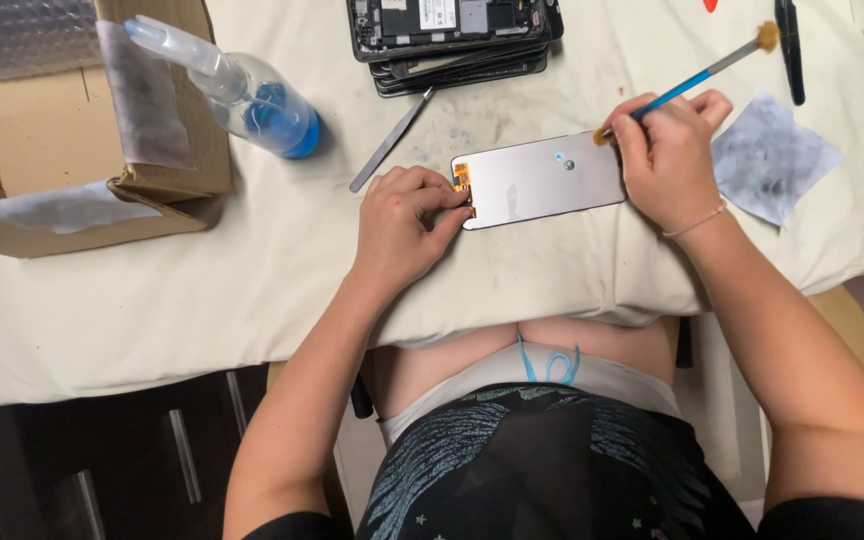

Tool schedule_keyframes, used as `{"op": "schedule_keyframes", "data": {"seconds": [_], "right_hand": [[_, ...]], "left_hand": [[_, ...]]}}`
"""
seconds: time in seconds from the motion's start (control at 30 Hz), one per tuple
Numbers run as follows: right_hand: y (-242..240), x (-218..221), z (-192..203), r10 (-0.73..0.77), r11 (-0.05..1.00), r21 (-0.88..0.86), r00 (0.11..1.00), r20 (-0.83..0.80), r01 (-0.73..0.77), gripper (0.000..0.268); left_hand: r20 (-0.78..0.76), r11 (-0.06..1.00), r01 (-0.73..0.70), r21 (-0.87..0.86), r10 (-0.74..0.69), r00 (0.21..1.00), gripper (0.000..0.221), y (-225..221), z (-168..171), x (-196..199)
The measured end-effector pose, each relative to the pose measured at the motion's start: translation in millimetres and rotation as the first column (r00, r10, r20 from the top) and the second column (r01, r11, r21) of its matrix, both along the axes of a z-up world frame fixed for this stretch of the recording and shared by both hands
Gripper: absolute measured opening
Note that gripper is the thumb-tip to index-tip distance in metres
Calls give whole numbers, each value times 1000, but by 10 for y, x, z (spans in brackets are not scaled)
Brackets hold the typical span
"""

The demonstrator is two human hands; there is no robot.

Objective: Cleaning mobile phone screens and components using a brush and a cleaning cloth to remove dust.

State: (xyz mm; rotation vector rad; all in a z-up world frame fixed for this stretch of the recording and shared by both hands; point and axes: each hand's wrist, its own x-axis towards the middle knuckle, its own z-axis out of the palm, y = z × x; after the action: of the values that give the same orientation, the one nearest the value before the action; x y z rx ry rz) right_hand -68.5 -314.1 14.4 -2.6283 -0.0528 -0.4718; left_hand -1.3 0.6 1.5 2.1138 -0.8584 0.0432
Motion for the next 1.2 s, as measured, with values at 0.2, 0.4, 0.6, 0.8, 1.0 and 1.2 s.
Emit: {"op": "schedule_keyframes", "data": {"seconds": [0.2,0.4,0.6,0.8,1.0,1.2], "right_hand": [[-225,-139,-288,-12,996,90,997,73,5,17],[-141,-360,-265,19,1000,1,995,95,-19,20],[17,-368,-287,41,997,60,993,111,-48,17],[-78,-325,-330,29,1000,-7,991,129,-28,16],[-121,-483,-318,19,998,-65,994,107,-12,18],[199,-512,-258,36,999,22,995,97,-38,15]], "left_hand": [[-129,1000,-24,16,26,991,14,-16,142,29],[-114,1000,-24,17,26,993,14,-18,98,26],[-124,999,-34,23,36,992,14,-21,118,12],[-124,999,-31,16,33,992,14,-13,133,14],[-112,999,-34,21,36,993,13,-22,101,20],[-136,999,-24,37,29,990,14,-20,140,14]]}}
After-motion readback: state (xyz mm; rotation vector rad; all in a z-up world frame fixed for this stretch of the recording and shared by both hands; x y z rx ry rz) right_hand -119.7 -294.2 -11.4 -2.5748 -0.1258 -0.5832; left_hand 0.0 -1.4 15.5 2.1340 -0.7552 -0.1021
